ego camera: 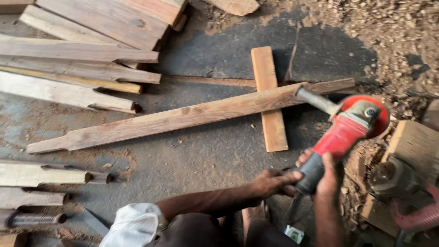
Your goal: The person sands long wooden pieces using a hand-held angle grinder, moving the tool along the length of each piece to smooth the surface.
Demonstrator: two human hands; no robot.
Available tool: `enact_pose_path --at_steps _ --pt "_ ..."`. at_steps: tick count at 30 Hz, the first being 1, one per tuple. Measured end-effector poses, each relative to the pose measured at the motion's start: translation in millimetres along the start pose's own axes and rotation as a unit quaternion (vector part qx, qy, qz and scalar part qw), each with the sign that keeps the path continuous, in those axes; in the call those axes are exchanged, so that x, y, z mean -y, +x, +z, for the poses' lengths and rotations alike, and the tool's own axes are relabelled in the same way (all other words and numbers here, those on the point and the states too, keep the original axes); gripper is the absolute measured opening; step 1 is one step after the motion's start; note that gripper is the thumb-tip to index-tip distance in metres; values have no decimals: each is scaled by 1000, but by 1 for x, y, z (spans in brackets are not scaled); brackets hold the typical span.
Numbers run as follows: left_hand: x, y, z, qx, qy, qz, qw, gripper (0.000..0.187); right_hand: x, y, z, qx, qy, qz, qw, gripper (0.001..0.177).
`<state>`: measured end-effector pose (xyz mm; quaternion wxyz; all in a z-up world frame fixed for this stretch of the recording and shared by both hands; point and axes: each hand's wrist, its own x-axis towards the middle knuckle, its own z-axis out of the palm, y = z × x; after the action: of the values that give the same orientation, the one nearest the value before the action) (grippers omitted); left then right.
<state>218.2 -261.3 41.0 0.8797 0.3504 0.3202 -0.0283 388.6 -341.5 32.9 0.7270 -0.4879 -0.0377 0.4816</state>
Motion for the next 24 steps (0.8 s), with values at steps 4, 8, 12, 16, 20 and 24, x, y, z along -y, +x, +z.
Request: enact_pose_path --at_steps 4,8,12,16,20,24 --pt "-4 0 0 -82 2 -3 997 78 13 5 36 -18 -59 -130 990 49" --pt "0 2 -1 -102 -61 -1 993 71 5 17 43 -80 -92 -99 987 53" --pt "7 4 -10 -130 -108 -12 986 62 -9 22 49 -92 -87 -98 987 56" --pt "16 9 -14 -179 -126 27 975 56 -15 27 55 -75 -60 -97 991 59" --pt "14 2 -34 -159 -112 28 980 49 -32 37 30 -56 -79 -13 995 58" --pt "-15 -39 -88 -195 496 289 795 28 -55 40 3 83 -107 67 989 59"
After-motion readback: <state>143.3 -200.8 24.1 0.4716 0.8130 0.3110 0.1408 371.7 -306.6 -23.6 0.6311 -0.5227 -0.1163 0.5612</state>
